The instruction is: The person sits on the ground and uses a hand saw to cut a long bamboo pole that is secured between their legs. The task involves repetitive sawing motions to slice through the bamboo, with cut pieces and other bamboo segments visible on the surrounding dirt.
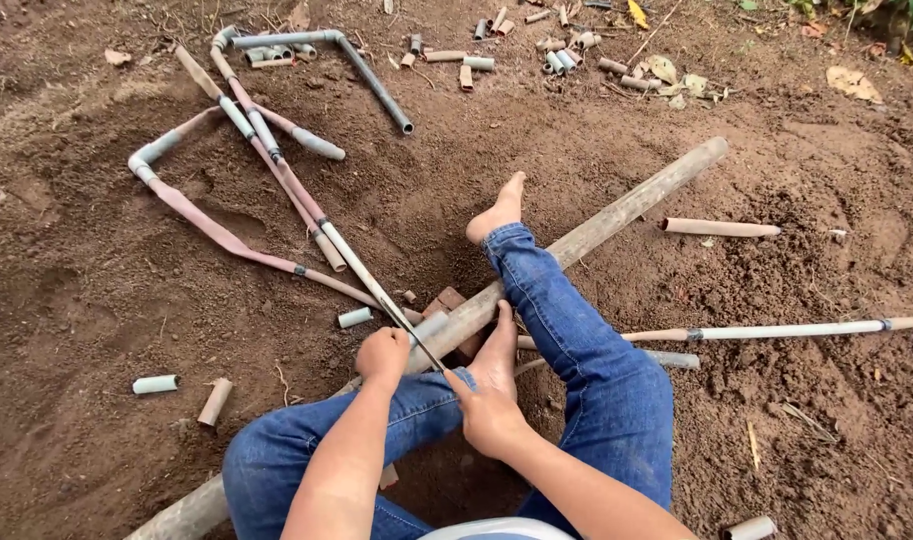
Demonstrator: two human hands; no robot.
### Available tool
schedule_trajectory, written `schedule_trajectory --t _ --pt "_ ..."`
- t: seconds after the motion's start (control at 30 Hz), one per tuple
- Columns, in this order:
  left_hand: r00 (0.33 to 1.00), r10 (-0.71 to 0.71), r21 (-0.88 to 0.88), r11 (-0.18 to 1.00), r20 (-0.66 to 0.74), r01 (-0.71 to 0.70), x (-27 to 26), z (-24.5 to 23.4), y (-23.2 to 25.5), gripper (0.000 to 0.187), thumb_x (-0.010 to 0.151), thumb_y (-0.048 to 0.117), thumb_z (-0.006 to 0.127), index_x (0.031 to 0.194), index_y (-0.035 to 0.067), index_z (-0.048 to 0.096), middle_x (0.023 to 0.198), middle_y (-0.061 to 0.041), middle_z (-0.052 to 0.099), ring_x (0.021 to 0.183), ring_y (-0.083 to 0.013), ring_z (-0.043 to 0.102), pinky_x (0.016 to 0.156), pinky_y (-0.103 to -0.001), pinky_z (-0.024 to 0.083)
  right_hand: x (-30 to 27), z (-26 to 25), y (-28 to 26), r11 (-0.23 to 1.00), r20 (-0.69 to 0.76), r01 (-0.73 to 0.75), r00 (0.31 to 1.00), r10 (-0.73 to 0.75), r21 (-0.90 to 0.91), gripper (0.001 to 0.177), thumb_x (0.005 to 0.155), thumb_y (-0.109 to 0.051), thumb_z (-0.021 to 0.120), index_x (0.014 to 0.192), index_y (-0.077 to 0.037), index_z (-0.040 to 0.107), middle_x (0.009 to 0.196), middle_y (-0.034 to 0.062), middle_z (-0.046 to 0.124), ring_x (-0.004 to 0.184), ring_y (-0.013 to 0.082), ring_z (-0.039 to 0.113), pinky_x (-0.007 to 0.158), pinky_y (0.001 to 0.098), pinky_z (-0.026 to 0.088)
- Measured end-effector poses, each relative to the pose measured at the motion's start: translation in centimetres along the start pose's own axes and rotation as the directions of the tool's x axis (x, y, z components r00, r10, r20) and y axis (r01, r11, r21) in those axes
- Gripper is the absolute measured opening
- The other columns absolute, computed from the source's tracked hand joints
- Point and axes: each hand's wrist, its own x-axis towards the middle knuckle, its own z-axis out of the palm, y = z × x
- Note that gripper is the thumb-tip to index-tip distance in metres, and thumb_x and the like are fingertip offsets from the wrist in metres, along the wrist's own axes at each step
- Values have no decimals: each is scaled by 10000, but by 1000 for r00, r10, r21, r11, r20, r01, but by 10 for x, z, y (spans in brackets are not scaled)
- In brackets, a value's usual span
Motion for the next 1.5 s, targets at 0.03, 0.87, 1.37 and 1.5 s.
schedule_trajectory --t 0.03,0.87,1.37,1.5 --pt "1000 -21 19 1000 15 20 2 0 -5 464 965 398 444 906 107 801 910 -127 798 802 -415 705 711 -500 558 -16 -1 -2 996 114 -90 989 93 -26 549 987 -126 561 1532 -74 524 1457 346 531 894 466 724 677 446 589" --pt "978 208 73 976 -16 -207 -10 2 8 421 932 345 464 911 92 800 904 -157 785 776 -428 704 693 -524 574 25 -44 -42 994 -354 49 935 -12 96 814 968 -93 652 1554 250 202 1682 452 -119 1592 618 -35 1301 591 14" --pt "988 69 9 997 136 -71 -13 -21 19 518 1023 353 382 1082 36 787 1061 -225 763 1069 -427 742 920 -531 617 29 -68 -63 907 -359 52 926 113 417 980 909 2 583 1600 170 -91 1719 386 -113 1630 508 -82 1316 516 -45" --pt "993 0 -32 999 120 4 -5 -16 9 531 1058 345 361 1116 48 798 1031 -200 765 1026 -388 753 906 -511 621 13 -8 -4 994 -275 104 956 -104 -15 391 909 -84 633 1259 41 756 1635 488 -187 1540 716 -31 1283 617 56"
